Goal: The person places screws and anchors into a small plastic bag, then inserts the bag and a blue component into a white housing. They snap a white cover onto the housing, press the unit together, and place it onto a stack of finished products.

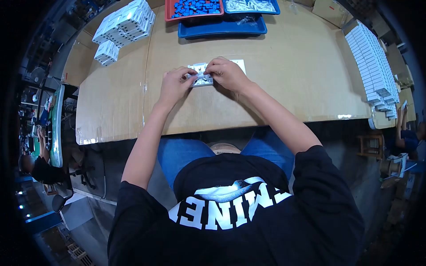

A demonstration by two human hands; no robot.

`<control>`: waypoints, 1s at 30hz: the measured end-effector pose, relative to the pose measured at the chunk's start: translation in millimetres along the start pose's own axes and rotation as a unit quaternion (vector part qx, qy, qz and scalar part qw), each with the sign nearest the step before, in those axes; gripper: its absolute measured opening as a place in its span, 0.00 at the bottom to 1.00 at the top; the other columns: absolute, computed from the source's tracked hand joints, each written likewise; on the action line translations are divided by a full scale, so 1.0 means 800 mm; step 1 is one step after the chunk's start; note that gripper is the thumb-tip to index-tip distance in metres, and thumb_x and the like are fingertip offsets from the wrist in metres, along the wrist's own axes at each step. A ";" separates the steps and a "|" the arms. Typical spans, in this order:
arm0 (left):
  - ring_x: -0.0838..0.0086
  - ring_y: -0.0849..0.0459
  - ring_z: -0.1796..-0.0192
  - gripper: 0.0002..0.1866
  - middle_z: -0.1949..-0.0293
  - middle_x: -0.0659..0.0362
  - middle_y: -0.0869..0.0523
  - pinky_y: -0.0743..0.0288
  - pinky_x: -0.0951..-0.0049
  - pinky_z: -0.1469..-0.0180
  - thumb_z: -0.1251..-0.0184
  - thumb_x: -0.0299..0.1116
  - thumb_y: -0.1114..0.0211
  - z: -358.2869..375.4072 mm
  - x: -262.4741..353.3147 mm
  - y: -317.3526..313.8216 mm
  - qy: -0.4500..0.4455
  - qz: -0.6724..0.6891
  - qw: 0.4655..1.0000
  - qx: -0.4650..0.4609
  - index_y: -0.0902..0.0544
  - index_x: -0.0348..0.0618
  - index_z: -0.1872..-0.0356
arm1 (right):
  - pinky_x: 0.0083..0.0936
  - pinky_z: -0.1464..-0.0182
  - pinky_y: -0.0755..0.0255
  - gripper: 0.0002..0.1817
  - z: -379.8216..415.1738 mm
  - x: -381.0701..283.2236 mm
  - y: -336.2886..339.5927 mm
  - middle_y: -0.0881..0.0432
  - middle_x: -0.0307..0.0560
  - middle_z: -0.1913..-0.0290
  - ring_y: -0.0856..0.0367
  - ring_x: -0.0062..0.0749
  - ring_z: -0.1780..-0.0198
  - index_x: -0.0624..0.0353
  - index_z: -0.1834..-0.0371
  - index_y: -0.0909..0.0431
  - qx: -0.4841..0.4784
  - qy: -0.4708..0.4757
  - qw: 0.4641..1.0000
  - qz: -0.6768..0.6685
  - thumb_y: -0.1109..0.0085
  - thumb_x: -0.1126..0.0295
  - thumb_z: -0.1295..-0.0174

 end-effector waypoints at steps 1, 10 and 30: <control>0.68 0.14 0.63 0.11 0.59 0.60 0.09 0.28 0.66 0.50 0.36 0.36 0.25 0.002 -0.002 -0.002 0.000 0.000 1.000 0.001 0.09 0.45 0.55 | 0.34 0.47 0.21 0.11 -0.001 0.001 -0.005 0.13 0.46 0.56 0.16 0.42 0.50 0.60 0.58 0.12 -0.010 0.002 1.000 0.018 0.33 0.82 0.44; 0.68 0.17 0.53 0.11 0.54 0.62 0.13 0.32 0.63 0.47 0.31 0.39 0.29 0.018 0.006 -0.002 -0.077 -0.078 0.993 0.044 0.08 0.48 0.55 | 0.39 0.42 0.24 0.08 -0.004 -0.022 -0.007 0.15 0.48 0.55 0.19 0.46 0.47 0.63 0.59 0.12 -0.022 0.030 0.993 0.108 0.35 0.74 0.41; 0.59 0.18 0.46 0.18 0.49 0.54 0.15 0.27 0.60 0.43 0.35 0.36 0.29 0.030 -0.002 0.002 -0.094 0.019 0.995 0.019 0.15 0.41 0.47 | 0.41 0.44 0.22 0.08 -0.036 -0.010 -0.005 0.14 0.47 0.57 0.17 0.46 0.48 0.59 0.60 0.11 -0.180 -0.010 0.966 0.183 0.35 0.72 0.40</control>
Point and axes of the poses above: each hand's wrist, its own z-axis away from the middle knuckle, its own y-axis out of the back of the hand, x = y × z, the point moved 4 cm from there along -z, towards the middle knuckle
